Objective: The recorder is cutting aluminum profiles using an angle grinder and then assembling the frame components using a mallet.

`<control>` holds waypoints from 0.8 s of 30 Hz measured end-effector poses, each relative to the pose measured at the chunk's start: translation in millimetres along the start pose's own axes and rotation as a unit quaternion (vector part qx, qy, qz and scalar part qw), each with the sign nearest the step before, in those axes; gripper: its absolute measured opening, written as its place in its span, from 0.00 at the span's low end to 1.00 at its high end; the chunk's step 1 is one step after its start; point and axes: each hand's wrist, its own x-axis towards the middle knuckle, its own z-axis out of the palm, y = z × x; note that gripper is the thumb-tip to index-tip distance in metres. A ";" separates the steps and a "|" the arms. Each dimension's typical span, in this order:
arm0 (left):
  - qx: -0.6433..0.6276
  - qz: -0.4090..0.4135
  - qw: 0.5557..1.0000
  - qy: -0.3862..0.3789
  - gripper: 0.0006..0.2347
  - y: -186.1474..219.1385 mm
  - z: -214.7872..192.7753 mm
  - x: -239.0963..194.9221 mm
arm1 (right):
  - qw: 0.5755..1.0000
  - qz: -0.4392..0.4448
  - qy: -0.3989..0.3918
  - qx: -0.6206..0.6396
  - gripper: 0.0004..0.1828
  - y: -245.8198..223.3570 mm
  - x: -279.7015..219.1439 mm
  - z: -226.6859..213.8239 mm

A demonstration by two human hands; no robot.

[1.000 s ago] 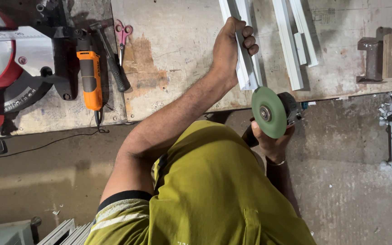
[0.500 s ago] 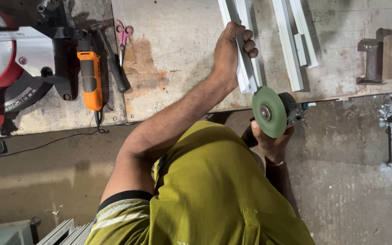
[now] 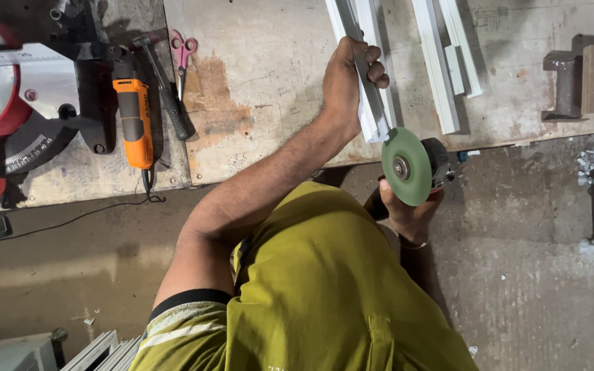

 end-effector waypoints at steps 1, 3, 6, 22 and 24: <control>0.005 0.001 1.000 0.004 0.02 -0.7 0.2 -0.1 | 1.000 0.001 0.007 -0.005 0.16 1.4 -1.1 0.6; 0.005 0.002 1.000 0.002 0.02 -0.5 1.5 -1.7 | 1.000 0.005 0.015 -0.007 0.16 5.3 -4.5 0.3; 0.000 0.003 1.000 0.000 0.02 -0.1 3.3 -2.8 | 1.000 0.012 0.026 -0.004 0.15 7.0 -5.7 1.0; -0.009 0.006 1.000 0.008 0.01 -3.4 5.0 -3.9 | 0.999 0.006 0.036 -0.024 0.15 18.2 -12.1 -4.1; -0.006 0.005 1.000 0.012 0.01 -6.5 3.5 -3.5 | 0.999 -0.004 0.038 -0.023 0.15 19.3 -12.1 -4.6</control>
